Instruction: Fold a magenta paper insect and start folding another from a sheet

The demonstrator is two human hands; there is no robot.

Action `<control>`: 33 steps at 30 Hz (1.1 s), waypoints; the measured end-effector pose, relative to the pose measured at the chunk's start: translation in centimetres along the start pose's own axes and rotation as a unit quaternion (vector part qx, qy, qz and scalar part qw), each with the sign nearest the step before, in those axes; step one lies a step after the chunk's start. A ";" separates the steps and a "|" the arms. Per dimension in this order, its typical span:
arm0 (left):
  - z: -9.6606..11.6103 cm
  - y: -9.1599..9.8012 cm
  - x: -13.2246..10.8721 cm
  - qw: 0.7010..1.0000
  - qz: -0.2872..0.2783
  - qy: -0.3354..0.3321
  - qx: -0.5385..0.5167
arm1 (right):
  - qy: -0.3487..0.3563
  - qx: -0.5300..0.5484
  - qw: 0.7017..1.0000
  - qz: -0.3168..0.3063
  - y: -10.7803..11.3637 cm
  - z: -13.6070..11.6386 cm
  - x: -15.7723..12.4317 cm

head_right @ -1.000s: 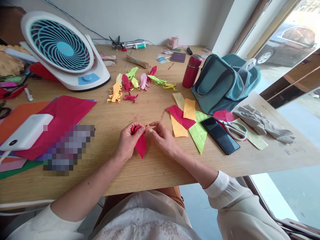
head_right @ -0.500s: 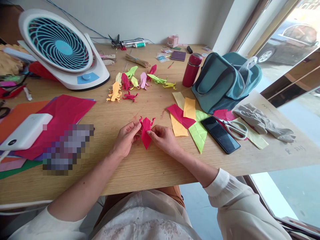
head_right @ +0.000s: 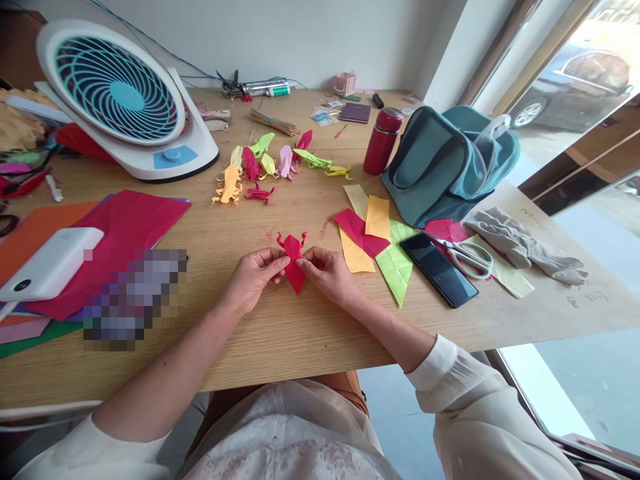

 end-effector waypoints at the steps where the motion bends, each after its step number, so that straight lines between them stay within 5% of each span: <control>1: -0.2 -0.1 0.0 1.000 -0.007 0.009 -0.002 | -0.004 0.002 1.000 -0.001 0.0 0.1 0.0; 11: -1.1 -0.1 -0.3 0.994 -0.003 0.087 -0.059 | -0.037 0.062 0.997 -0.002 -0.1 0.8 0.1; 26: -0.2 0.1 0.1 0.997 0.005 0.055 -0.052 | -0.037 0.023 0.999 -0.004 0.3 0.7 -0.2; 33: 1.2 1.6 0.5 0.997 0.056 -0.024 -0.042 | -0.021 0.007 0.999 -0.027 -0.2 0.0 -0.4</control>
Point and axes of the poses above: each hand's wrist, its own x-axis towards the middle knuckle, its own y-axis out of the back of the hand, z = x × y, the point moved 10 cm from there along x, towards the middle knuckle, and after that the axes turned 4 degrees about -x, right-handed, at the moved point
